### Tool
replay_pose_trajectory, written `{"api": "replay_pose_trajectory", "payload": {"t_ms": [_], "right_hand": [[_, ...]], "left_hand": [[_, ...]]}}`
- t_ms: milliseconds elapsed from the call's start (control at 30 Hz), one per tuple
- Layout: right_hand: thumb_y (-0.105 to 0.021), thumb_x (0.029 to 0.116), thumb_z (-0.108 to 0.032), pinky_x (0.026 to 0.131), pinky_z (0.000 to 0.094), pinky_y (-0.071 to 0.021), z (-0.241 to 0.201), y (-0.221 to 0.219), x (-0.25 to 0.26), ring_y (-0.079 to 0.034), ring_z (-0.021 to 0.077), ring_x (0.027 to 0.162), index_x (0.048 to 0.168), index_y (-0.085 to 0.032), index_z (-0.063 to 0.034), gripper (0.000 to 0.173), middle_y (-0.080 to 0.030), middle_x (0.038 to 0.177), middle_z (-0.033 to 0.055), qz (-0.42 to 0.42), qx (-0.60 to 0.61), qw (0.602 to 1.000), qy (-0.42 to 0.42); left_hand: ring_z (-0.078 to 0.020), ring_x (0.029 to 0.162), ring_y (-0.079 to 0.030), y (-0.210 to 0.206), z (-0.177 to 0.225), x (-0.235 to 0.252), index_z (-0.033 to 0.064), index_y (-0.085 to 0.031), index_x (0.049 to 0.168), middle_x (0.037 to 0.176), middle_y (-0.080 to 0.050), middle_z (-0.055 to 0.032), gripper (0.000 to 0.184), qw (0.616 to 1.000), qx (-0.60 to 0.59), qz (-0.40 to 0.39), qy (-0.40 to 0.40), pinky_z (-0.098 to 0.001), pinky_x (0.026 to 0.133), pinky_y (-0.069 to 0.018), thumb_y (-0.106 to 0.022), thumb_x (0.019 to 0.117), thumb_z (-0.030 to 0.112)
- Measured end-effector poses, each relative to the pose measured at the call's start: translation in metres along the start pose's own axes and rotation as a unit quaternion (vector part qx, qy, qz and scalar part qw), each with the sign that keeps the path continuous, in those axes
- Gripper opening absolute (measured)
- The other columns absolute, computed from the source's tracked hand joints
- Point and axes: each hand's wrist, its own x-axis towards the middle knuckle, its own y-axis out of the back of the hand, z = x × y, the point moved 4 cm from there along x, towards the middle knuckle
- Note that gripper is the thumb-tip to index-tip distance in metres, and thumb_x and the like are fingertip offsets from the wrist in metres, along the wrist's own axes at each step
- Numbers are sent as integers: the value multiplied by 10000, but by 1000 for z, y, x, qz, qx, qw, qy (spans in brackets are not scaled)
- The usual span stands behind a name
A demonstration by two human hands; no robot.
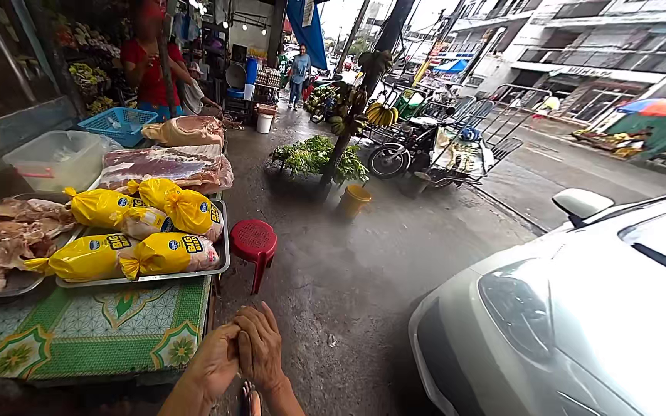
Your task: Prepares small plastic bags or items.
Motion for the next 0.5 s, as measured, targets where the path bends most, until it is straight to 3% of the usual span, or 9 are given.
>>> {"api": "replay_pose_trajectory", "payload": {"t_ms": [100, 133, 167, 233, 267, 300, 367, 433, 500], "right_hand": [[-398, 1026, -229, 912, 409, -561, 33, -1, -19, -745, 210, 911, 914, -766, -71, 416, -773, 910, 65, -1, -47, 994, -100], [-473, 993, -181, 790, 397, -586, 42, -1, -25, -737, 223, 817, 857, -756, -37, 345, -747, 822, 80, -18, -15, 982, -189], [-511, 997, -131, 774, 399, -574, 49, -2, -34, -722, 232, 827, 862, -753, 12, 312, -743, 829, 108, -37, 69, 947, -313], [-526, 1052, -127, 788, 311, -557, 56, -4, -47, -687, 164, 893, 949, -706, 50, 272, -741, 951, 114, -5, 295, 777, -556], [-540, 1051, -135, 755, 336, -577, 53, -6, -48, -689, 185, 912, 1036, -668, 42, 218, -722, 1034, 126, 30, 382, 681, -624], [-528, 1059, -157, 730, 398, -605, 46, -7, -46, -706, 230, 938, 1173, -614, 8, 219, -699, 1128, 133, 51, 447, 604, -658], [-387, 1097, -324, 736, 492, -610, 30, -7, -31, -713, 304, 998, 1408, -489, -104, 395, -660, 1247, 124, 50, 541, 508, -668], [-226, 1103, -443, 757, 416, -600, 5, 2, -2, -716, 243, 975, 1383, -512, -90, 534, -700, 1154, 105, 41, 583, 485, -650], [-163, 1126, -348, 780, 322, -587, -20, 21, 28, -732, 181, 876, 1201, -599, 17, 573, -739, 975, 110, 51, 554, 536, -635]], "left_hand": [[-264, 1075, -700, 3, 20, -6, 24, -563, 1351, 1197, -697, -162, 372, 996, 11, -72, -45, -420, 923, -561, -341, 1109, 200], [-256, 1087, -720, 1, 29, -11, 38, -570, 1370, 1220, -716, -150, 412, 990, 27, -107, -87, -408, 900, -593, -291, 1116, 202], [-232, 1011, -750, -2, 38, -18, 49, -586, 1358, 1166, -744, -136, 431, 980, 47, -135, -141, -362, 807, -627, -264, 1116, 200], [-125, 710, -720, -8, 53, -27, 46, -636, 1244, 913, -741, -70, 349, 946, 95, -147, -272, -237, 584, -597, -347, 1093, 171], [-45, 575, -602, -11, 54, -27, 75, -649, 1124, 785, -654, 6, 227, 924, 120, -134, -338, -171, 492, -510, -444, 1062, 151], [11, 498, -474, -12, 51, -24, 123, -611, 1022, 708, -553, 65, 76, 903, 142, -123, -386, -129, 437, -410, -542, 1029, 155], [30, 462, -387, -15, 36, -14, 150, -510, 887, 636, -463, 99, 190, 861, 228, -93, -445, -129, 429, -335, -661, 978, 222], [-69, 538, -516, -24, 21, -13, 53, -593, 817, 632, -531, 13, 323, 791, 422, -46, -440, -217, 527, -442, -616, 992, 324], [-293, 715, -676, -30, -2, -9, -71, -684, 839, 718, -656, -169, 484, 683, 578, -25, -446, -450, 689, -509, -470, 1047, 310]]}}
